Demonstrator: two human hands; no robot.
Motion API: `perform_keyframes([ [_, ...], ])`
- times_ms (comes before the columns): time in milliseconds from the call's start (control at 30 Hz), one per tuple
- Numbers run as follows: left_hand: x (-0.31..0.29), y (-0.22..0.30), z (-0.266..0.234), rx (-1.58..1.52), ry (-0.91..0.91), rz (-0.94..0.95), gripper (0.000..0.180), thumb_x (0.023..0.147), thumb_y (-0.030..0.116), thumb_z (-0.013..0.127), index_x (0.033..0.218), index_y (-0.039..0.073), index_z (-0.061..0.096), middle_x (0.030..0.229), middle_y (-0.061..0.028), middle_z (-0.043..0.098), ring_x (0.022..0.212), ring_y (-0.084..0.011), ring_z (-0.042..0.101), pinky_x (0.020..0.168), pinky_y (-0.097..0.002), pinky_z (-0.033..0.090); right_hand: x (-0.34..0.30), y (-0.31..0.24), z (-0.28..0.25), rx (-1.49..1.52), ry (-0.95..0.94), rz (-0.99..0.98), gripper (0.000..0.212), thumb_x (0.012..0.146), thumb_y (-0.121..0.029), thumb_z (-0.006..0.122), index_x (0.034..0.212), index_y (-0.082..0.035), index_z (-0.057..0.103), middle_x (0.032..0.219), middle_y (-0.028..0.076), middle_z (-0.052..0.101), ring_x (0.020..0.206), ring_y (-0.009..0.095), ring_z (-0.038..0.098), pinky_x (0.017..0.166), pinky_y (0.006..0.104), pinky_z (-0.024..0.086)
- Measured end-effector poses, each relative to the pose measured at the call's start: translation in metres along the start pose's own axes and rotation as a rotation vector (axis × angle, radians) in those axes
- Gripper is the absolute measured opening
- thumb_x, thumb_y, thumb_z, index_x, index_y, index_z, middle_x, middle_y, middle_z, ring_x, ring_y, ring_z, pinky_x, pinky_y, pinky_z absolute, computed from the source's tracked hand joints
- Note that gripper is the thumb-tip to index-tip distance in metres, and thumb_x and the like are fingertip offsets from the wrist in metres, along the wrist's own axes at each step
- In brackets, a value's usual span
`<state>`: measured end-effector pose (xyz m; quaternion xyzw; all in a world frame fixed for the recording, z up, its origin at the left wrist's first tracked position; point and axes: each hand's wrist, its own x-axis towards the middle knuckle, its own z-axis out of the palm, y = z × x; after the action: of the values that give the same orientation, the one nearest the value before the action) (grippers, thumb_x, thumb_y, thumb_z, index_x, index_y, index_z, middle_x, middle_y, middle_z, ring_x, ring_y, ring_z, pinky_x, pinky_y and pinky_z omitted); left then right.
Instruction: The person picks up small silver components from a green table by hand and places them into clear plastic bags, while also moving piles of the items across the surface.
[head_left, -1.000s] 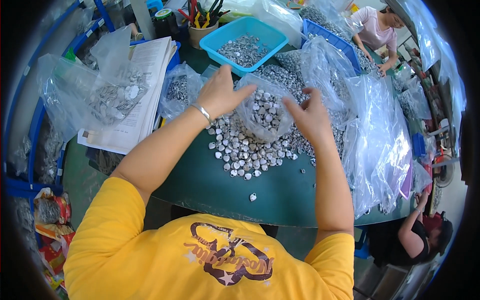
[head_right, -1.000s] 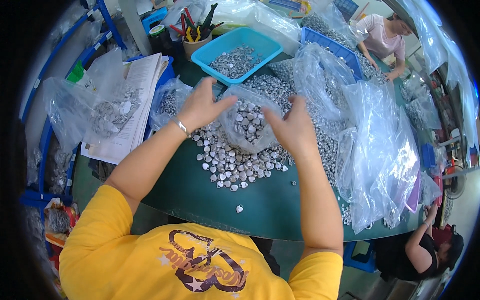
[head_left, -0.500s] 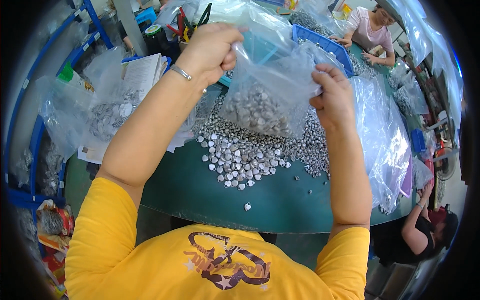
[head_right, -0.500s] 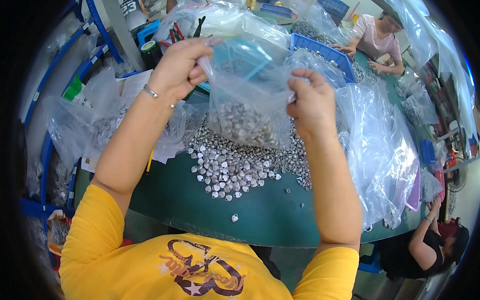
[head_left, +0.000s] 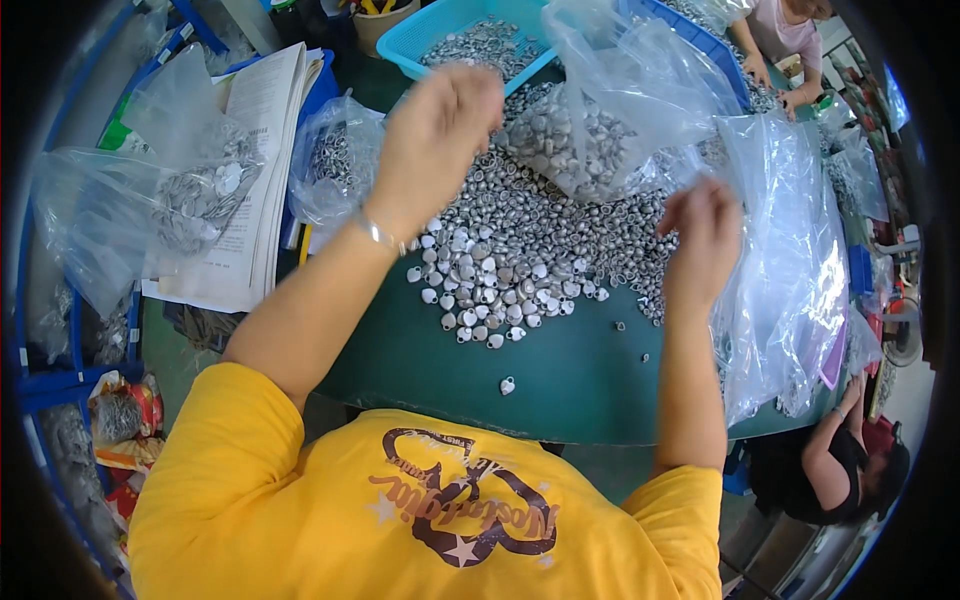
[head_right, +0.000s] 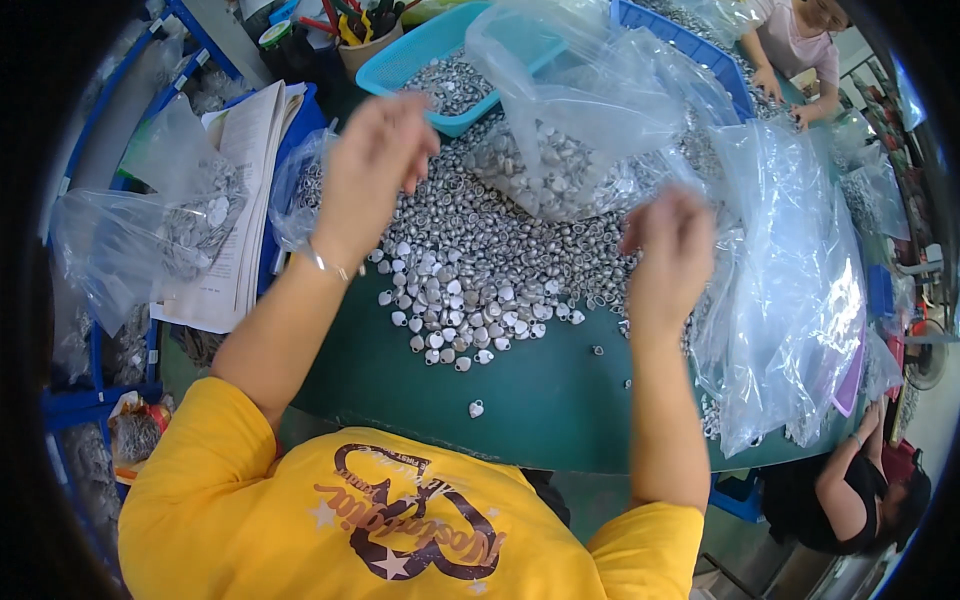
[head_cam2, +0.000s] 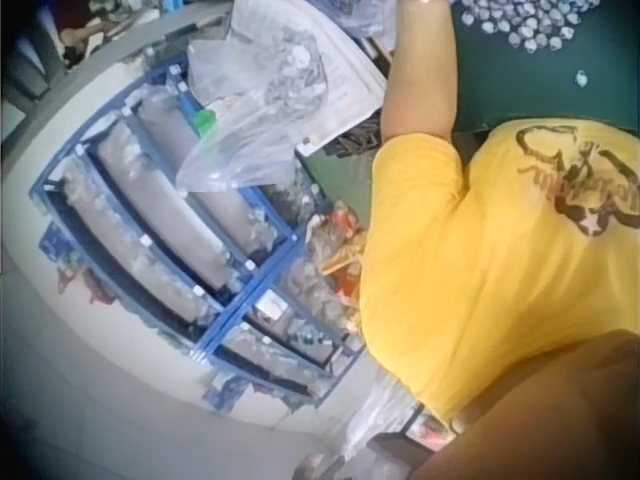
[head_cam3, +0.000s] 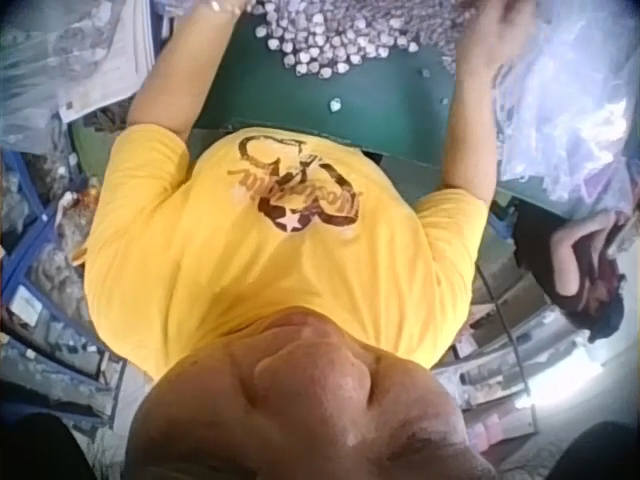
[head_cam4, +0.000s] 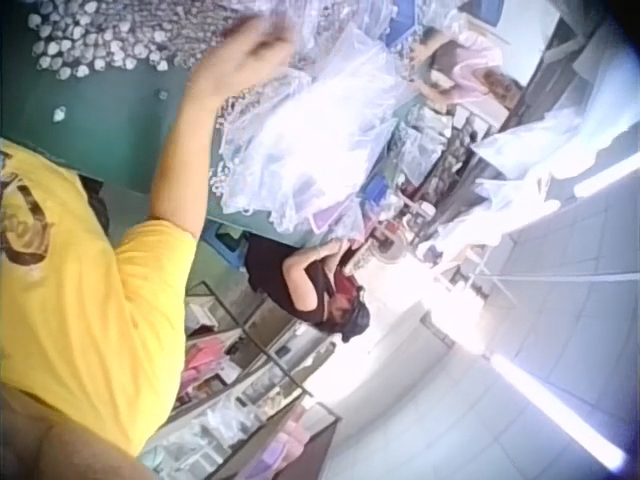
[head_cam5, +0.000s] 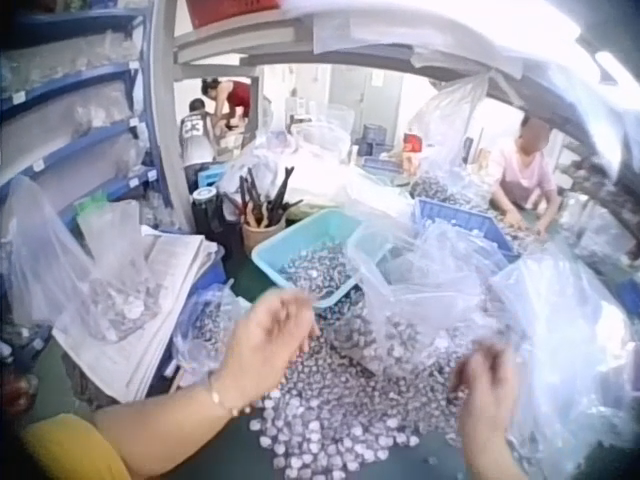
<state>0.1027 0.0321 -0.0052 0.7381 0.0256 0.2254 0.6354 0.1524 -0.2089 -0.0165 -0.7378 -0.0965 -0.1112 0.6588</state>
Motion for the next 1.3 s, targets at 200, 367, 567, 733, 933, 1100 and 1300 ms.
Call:
perform_keyframes([
  [200,-0.094,-0.053,-0.001,0.722,-0.583,0.451,0.044,0.085,0.026,0.056,0.119,0.0,0.051,0.125,-0.0154,0.05,0.119,-0.0313,0.044,0.098,-0.0438,0.033,-0.099,0.028,0.027,-0.759,-0.746,-0.502,0.055,0.077,-0.025,0.064,0.123,0.0,0.047,0.133,0.014,0.043,0.125,0.031,0.038,0.103,0.0507,0.025],
  [367,-0.127,-0.039,-0.018,0.786,-0.771,0.363,0.054,0.082,0.027,0.058,0.128,0.002,0.045,0.138,-0.0125,0.037,0.129,-0.0314,0.032,0.103,-0.0463,0.027,-0.127,0.017,0.013,-0.819,-0.805,-0.494,0.057,0.075,-0.033,0.065,0.124,-0.008,0.05,0.134,0.01,0.041,0.119,0.032,0.04,0.099,0.0471,0.03],
  [567,-0.156,-0.035,-0.034,0.8,-0.805,0.466,0.036,0.079,0.017,0.062,0.114,0.011,0.058,0.129,-0.0046,0.049,0.125,-0.0246,0.039,0.103,-0.0428,0.03,-0.17,0.011,-0.018,-0.916,-0.863,-0.39,0.051,0.076,-0.031,0.065,0.123,-0.019,0.052,0.135,0.001,0.041,0.125,0.029,0.034,0.101,0.0485,0.026],
  [733,-0.168,-0.039,-0.042,0.628,-0.737,0.451,0.021,0.071,0.006,0.07,0.091,0.009,0.067,0.112,-0.0052,0.062,0.118,-0.0239,0.05,0.101,-0.0437,0.033,-0.175,0.018,-0.038,-0.73,-0.662,-0.378,0.036,0.075,-0.007,0.063,0.111,-0.011,0.06,0.126,0.01,0.051,0.116,0.03,0.046,0.096,0.0473,0.034],
  [933,-0.158,-0.028,-0.037,0.466,-0.49,0.346,0.011,0.07,0.002,0.069,0.079,0.004,0.064,0.093,-0.0082,0.063,0.089,-0.0238,0.059,0.08,-0.035,0.045,-0.145,0.023,-0.027,-0.643,-0.252,-0.26,0.017,0.073,0.002,0.063,0.089,-0.001,0.062,0.086,0.011,0.057,0.078,0.028,0.053,0.07,0.0355,0.043],
  [1100,-0.145,-0.033,-0.029,0.458,-0.39,0.366,0.011,0.071,-0.002,0.067,0.081,0.001,0.064,0.083,-0.0098,0.061,0.077,-0.0244,0.057,0.069,-0.03,0.045,-0.131,0.036,-0.01,-0.719,-0.272,-0.23,0.016,0.071,-0.003,0.067,0.086,-0.002,0.062,0.084,0.011,0.056,0.079,0.029,0.052,0.071,0.0357,0.044],
  [1300,-0.136,-0.04,-0.012,0.592,-0.462,0.342,0.02,0.069,-0.002,0.067,0.088,0.001,0.064,0.085,-0.0098,0.057,0.081,-0.0259,0.055,0.071,-0.0326,0.044,-0.129,0.032,-0.029,0.496,0.052,0.504,0.011,0.08,0.002,0.056,0.09,0.0,0.052,0.091,0.011,0.06,0.067,0.014,0.059,0.052,0.0209,0.048],
])
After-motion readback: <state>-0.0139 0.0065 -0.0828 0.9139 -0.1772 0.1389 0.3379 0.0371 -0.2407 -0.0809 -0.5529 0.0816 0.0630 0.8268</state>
